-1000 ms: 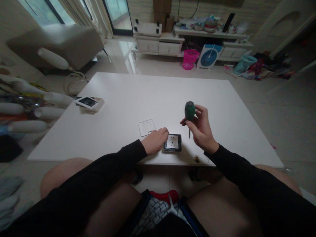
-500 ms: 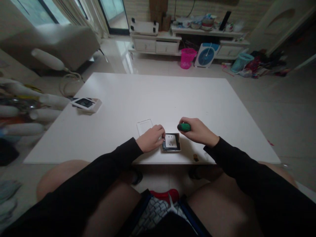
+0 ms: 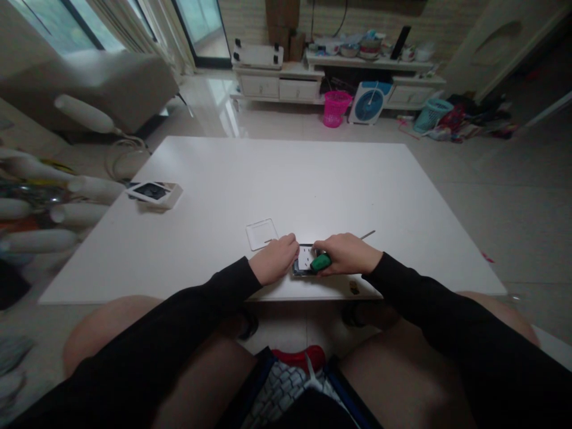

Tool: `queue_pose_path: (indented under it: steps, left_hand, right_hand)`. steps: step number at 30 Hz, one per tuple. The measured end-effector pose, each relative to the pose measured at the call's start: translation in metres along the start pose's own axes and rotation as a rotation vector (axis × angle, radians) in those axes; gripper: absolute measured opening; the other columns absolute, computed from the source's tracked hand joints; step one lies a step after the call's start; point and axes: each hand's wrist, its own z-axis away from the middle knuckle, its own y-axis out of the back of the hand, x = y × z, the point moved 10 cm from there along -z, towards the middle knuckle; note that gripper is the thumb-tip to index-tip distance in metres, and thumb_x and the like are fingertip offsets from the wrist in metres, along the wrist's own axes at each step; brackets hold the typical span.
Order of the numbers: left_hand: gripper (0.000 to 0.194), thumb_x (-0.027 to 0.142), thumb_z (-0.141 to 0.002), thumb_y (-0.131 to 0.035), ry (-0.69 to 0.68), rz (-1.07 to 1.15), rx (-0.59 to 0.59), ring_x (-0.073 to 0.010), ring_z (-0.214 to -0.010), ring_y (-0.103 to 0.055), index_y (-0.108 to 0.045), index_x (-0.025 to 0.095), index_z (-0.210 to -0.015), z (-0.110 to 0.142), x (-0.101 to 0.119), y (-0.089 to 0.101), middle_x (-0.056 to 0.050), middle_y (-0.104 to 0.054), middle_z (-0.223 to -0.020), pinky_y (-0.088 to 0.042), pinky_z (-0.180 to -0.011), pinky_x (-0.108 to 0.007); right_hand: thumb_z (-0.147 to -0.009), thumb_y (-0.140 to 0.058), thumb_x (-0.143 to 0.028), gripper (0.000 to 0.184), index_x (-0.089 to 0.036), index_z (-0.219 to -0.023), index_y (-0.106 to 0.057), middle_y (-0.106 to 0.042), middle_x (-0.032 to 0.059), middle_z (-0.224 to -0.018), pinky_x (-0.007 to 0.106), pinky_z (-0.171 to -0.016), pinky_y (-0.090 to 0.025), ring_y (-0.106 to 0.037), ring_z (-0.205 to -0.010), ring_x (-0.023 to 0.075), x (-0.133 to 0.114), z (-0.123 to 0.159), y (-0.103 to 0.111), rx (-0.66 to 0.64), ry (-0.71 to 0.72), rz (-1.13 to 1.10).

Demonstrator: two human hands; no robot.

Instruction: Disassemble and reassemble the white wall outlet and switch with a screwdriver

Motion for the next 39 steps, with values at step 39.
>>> queue_pose_path:
  steps: [39]
  left_hand:
    - [0.023,0.008,-0.105,-0.037,0.024,-0.275,0.003,-0.0303,-0.102,-0.063,-0.058,0.010,-0.115,0.004,-0.002,0.001,-0.014,-0.061,-0.110,-0.055,-0.085,-0.044]
  right_hand:
    - [-0.079,-0.072,-0.053,0.078,-0.020,-0.146,-0.048,-0.064,0.0121,-0.130,0.034,-0.064,-0.045,-0.071,-0.084,0.0251,-0.029,0.004,0.011,0.154,0.030,0.013]
